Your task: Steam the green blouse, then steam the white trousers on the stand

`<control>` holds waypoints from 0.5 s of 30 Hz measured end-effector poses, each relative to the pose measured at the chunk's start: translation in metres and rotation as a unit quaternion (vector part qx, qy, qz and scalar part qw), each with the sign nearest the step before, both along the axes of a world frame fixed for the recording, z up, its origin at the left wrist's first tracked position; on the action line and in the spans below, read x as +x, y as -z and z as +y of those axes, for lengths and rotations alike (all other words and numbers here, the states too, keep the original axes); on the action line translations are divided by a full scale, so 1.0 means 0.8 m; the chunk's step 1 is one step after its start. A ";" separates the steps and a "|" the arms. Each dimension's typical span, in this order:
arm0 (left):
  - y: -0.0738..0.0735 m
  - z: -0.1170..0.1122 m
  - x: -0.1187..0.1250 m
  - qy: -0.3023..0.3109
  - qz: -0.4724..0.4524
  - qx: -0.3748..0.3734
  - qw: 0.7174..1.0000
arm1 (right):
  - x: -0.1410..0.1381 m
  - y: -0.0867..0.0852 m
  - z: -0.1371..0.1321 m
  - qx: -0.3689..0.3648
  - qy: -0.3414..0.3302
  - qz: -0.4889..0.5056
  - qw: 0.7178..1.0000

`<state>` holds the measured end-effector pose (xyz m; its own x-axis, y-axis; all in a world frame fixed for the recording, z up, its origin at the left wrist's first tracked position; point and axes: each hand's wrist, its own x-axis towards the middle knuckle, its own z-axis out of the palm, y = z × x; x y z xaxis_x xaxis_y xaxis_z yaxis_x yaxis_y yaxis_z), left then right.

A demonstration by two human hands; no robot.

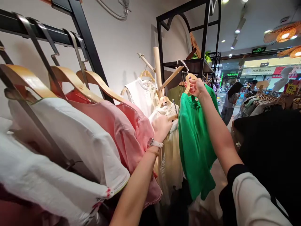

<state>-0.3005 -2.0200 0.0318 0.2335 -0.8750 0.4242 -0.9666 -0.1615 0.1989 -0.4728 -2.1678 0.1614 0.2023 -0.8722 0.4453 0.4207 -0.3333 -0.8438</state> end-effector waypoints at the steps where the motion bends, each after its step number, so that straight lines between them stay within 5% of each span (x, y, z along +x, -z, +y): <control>1: 0.014 0.021 0.005 -0.012 0.015 0.007 1.000 | 0.001 0.000 0.000 0.026 -0.010 0.009 1.000; 7: 0.071 0.136 0.020 -0.078 0.061 -0.003 0.995 | 0.007 0.024 -0.003 0.127 -0.082 -0.014 0.988; 15: 0.082 0.254 0.000 -0.158 0.018 -0.037 0.987 | 0.032 0.066 -0.005 0.129 -0.043 0.006 0.991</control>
